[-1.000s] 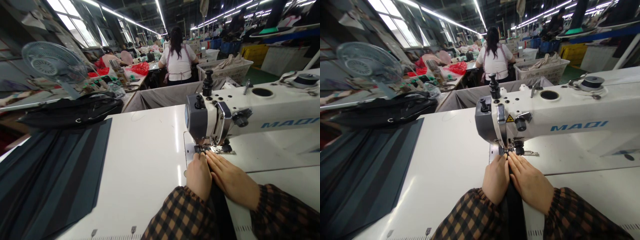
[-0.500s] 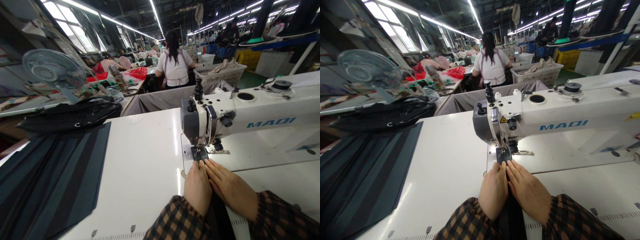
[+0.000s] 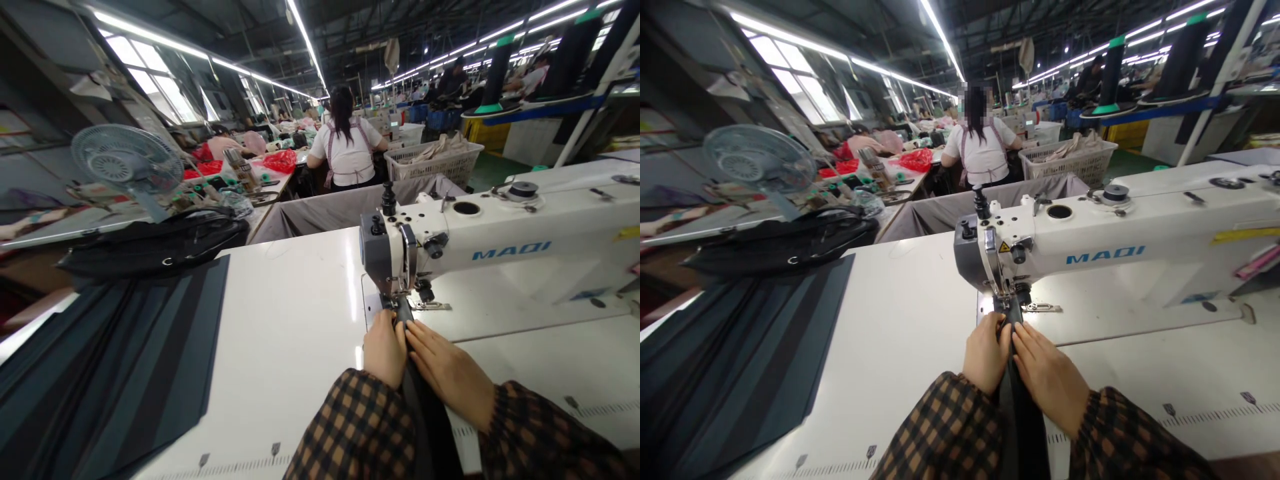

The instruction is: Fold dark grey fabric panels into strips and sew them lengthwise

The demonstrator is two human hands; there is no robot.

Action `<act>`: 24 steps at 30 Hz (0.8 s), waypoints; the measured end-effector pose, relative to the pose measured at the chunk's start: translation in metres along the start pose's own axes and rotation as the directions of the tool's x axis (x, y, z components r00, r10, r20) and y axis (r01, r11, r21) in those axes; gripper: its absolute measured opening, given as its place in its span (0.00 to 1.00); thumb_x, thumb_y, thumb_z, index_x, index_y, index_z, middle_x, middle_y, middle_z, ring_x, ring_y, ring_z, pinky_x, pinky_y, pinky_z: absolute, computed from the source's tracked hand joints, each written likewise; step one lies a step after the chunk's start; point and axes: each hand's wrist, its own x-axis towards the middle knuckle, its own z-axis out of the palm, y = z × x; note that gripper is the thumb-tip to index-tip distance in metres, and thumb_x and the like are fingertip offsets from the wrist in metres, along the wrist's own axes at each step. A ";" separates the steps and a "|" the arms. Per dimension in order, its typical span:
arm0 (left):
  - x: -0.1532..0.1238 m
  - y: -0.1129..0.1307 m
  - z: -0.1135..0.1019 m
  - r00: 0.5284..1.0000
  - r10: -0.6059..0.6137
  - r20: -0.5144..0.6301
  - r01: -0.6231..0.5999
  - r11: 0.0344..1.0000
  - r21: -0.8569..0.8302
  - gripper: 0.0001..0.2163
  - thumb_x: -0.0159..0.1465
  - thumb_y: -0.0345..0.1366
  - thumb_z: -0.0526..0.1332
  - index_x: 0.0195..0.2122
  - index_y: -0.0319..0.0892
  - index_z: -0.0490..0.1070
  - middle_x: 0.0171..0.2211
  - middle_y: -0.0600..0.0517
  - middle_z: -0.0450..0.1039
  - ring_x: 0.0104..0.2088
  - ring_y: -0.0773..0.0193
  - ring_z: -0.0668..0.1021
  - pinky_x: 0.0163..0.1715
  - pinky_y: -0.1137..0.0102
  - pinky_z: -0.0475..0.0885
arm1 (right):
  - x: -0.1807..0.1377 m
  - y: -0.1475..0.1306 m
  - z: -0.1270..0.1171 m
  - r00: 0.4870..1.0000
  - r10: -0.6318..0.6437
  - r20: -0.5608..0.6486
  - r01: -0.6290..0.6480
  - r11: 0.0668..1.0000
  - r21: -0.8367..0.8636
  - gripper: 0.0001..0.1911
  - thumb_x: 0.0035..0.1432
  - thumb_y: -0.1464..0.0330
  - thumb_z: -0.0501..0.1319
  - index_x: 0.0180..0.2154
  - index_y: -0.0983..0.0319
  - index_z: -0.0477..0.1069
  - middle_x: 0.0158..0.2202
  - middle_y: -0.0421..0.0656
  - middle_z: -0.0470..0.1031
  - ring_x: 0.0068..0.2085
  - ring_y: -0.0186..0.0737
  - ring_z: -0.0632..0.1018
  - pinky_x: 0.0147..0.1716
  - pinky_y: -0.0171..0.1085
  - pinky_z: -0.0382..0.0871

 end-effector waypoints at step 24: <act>-0.218 0.034 -0.009 0.920 -0.189 0.343 0.182 0.982 0.053 0.07 0.60 0.30 0.48 0.36 0.45 0.62 0.28 0.52 0.70 0.26 0.61 0.75 0.22 0.71 0.65 | -0.173 -0.127 -0.021 0.843 0.493 0.215 -0.519 0.642 0.564 0.20 0.62 0.69 0.45 0.56 0.61 0.52 0.41 0.43 0.75 0.40 0.36 0.76 0.33 0.28 0.73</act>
